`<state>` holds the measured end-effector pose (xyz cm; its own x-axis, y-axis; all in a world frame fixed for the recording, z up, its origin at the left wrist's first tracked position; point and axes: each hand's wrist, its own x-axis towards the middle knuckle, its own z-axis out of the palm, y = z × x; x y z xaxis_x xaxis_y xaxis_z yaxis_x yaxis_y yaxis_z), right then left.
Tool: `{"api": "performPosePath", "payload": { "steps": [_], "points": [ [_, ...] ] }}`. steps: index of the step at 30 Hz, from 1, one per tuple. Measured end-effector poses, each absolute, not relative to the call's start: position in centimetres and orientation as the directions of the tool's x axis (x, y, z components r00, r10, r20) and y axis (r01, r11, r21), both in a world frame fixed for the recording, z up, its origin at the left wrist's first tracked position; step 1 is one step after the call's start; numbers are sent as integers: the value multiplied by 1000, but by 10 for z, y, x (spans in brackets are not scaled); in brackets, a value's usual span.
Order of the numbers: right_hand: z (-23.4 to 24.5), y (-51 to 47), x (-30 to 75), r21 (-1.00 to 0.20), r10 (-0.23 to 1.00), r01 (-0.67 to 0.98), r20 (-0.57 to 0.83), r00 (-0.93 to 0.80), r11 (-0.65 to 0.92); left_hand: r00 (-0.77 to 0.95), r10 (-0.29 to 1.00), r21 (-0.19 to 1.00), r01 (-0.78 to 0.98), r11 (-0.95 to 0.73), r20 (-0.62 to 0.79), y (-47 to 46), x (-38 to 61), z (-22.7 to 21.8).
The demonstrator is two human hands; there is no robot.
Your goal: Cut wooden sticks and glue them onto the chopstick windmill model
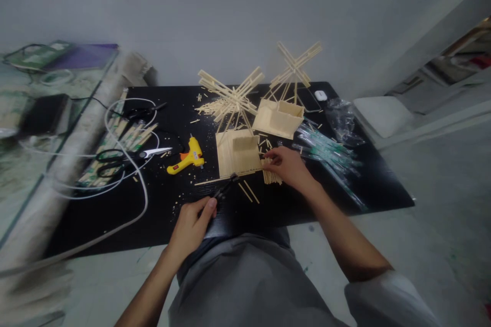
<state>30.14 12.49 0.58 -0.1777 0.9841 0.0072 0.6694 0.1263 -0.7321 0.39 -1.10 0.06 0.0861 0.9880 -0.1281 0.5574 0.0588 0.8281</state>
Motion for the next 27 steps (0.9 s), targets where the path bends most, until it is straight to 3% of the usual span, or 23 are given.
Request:
{"api": "performPosePath", "payload": {
  "steps": [8,14,20,27],
  "points": [
    [9,122,298,-694,972,701,-9,-234,163,86,984,851,517,90,-157,-13,5,2],
    [19,112,297,-683,967,709,-14,-253,175,51,969,892,404,203,-244,-9,1,-3],
    [31,73,272,-665,904,697,-74,-421,270,-1,937,902,271,336,-349,-5,-2,-5],
    [16,45,239,-508,874,801,-172,-454,316,-13,922,906,182,382,-387,-5,-3,-5]
  ]
}}
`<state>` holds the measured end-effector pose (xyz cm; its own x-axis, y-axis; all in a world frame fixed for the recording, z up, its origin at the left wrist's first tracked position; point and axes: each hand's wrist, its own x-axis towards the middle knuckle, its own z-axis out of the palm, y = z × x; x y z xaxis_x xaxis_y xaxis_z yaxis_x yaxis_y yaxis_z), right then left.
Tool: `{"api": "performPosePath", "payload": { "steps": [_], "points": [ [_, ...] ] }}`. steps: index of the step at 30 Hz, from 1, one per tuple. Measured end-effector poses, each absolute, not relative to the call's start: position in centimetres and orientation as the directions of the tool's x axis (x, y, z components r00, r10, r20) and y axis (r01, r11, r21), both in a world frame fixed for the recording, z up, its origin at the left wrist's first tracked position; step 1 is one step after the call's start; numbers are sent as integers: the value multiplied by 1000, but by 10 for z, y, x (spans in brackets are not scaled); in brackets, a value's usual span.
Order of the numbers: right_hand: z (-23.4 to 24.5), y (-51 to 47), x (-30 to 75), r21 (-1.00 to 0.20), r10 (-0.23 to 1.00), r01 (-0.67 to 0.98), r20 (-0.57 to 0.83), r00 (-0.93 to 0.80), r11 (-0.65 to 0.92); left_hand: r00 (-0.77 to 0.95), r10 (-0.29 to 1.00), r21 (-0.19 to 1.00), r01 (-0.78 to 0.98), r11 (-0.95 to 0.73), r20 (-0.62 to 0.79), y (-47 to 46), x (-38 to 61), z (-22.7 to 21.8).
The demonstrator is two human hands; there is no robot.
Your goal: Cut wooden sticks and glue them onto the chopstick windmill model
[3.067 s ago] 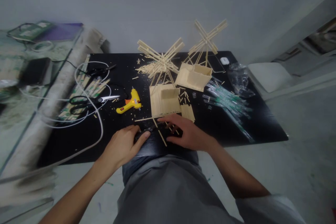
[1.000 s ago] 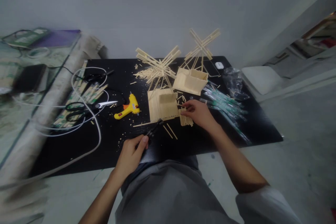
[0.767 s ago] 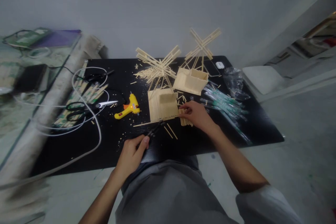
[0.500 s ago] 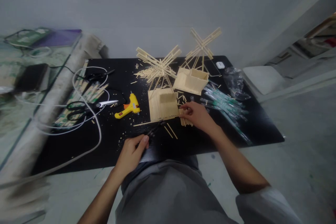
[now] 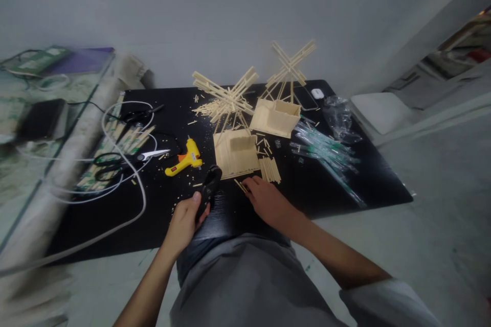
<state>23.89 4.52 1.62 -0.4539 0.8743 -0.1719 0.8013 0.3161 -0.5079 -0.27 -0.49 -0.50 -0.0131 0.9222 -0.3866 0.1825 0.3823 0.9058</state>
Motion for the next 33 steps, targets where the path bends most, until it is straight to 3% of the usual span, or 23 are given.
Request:
{"api": "performPosePath", "payload": {
  "steps": [6,14,20,25,33],
  "points": [
    [14,40,229,-419,894,866,-221,-390,274,-5,926,906,205,370,-377,-6,-4,-7],
    [30,63,254,-519,944,837,-154,-291,173,-7,931,908,220,357,-364,-5,-3,-8],
    [26,92,288,-514,982,854,-103,-160,85,-6,931,907,220,358,-366,-3,-1,-3],
    [18,92,285,-486,976,860,-57,-210,156,-17,929,907,212,364,-369,-5,-2,-5],
    [12,90,261,-410,873,790,31,-486,455,-6,929,910,199,365,-371,-5,-1,-7]
  ]
}}
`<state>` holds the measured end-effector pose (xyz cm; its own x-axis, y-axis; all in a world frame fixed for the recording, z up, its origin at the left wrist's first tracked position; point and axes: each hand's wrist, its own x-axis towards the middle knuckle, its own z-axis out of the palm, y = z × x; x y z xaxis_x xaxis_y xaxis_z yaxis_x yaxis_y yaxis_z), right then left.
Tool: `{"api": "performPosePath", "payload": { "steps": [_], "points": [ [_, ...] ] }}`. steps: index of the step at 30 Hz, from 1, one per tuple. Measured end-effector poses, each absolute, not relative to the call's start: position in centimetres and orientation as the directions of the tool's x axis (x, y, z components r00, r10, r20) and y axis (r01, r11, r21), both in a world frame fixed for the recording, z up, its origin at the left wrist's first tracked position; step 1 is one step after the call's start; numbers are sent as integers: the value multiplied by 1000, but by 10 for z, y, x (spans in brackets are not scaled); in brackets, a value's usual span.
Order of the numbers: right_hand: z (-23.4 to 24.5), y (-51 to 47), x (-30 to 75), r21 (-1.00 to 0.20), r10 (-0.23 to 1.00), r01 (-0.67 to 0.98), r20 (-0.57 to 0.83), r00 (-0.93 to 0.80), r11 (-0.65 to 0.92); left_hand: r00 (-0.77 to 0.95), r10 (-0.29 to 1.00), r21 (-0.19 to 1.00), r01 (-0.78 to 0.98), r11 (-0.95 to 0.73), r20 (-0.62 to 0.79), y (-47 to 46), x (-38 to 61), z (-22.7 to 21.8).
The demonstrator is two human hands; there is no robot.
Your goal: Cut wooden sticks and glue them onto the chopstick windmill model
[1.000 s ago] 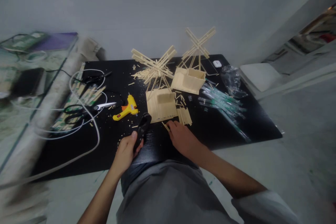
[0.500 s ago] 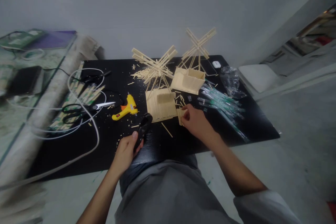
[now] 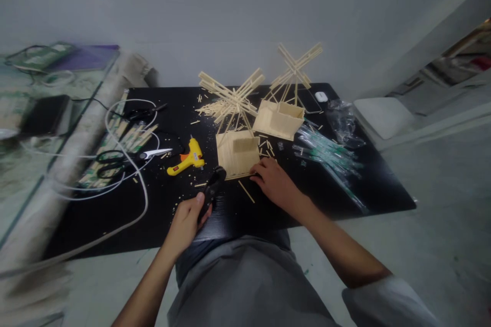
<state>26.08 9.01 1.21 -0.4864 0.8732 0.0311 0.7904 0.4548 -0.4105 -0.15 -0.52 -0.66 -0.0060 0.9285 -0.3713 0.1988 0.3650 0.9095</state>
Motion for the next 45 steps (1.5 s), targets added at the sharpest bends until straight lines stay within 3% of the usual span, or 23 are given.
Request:
{"api": "performPosePath", "payload": {
  "steps": [14,27,32,38,42,45],
  "points": [
    [6,88,249,-169,792,779,24,-610,604,-5,933,914,198,354,-361,-6,-2,-7],
    [2,86,246,-123,776,767,50,-629,630,9,974,927,310,211,-225,-9,-2,-12],
    [18,85,250,-238,787,752,113,-607,614,53,995,923,380,62,-89,-19,0,-10],
    [47,89,268,-502,846,683,256,-467,530,88,996,934,355,-28,-3,-33,1,-11],
    [61,84,277,-855,939,390,327,-105,341,57,998,959,282,8,-24,-37,-4,-13],
    [66,80,281,-955,973,196,229,8,223,23,997,973,221,61,-67,-38,-5,-13]
  ]
}}
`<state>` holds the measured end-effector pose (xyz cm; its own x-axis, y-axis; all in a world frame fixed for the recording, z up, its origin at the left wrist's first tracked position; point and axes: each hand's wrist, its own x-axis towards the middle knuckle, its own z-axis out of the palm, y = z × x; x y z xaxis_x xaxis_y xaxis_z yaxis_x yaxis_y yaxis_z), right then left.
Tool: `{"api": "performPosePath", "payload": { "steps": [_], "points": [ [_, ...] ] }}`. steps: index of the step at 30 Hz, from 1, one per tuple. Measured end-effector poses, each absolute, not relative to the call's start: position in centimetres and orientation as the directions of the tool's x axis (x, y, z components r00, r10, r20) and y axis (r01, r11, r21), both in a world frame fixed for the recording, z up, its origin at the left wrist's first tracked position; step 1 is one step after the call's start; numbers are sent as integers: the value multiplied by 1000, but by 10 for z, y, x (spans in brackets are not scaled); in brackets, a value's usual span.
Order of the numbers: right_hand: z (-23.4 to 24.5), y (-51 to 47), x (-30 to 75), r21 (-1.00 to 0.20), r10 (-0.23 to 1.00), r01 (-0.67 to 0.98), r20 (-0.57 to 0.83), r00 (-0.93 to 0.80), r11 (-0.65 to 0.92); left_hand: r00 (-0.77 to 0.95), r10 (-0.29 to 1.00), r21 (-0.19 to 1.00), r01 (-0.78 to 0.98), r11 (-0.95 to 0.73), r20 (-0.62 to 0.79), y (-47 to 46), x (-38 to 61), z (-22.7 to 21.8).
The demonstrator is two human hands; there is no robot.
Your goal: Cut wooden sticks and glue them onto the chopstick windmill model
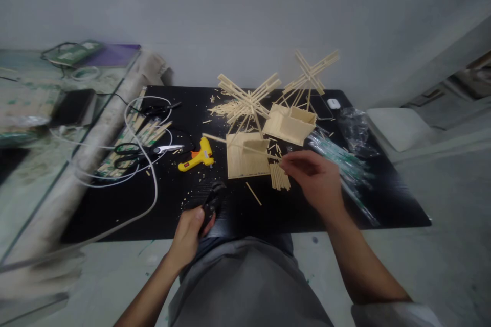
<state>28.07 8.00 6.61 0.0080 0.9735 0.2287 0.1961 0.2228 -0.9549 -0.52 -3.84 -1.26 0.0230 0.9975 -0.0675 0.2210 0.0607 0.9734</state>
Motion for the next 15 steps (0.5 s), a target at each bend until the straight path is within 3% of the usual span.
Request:
{"api": "performPosePath", "payload": {
  "steps": [5,9,12,15],
  "points": [
    [66,81,287,-989,990,-46,138,39,139,-11,992,979,156,129,-129,-39,-6,-14],
    [69,71,281,-986,984,-125,129,-120,114,-56,985,973,155,168,-161,-33,-17,-7],
    [71,56,264,-996,948,-90,16,-318,-14,-79,990,942,310,132,-113,-23,-23,13],
    [69,43,244,-999,926,-17,-39,-375,-49,-11,999,836,547,35,-35,-13,-19,39]
  ]
}}
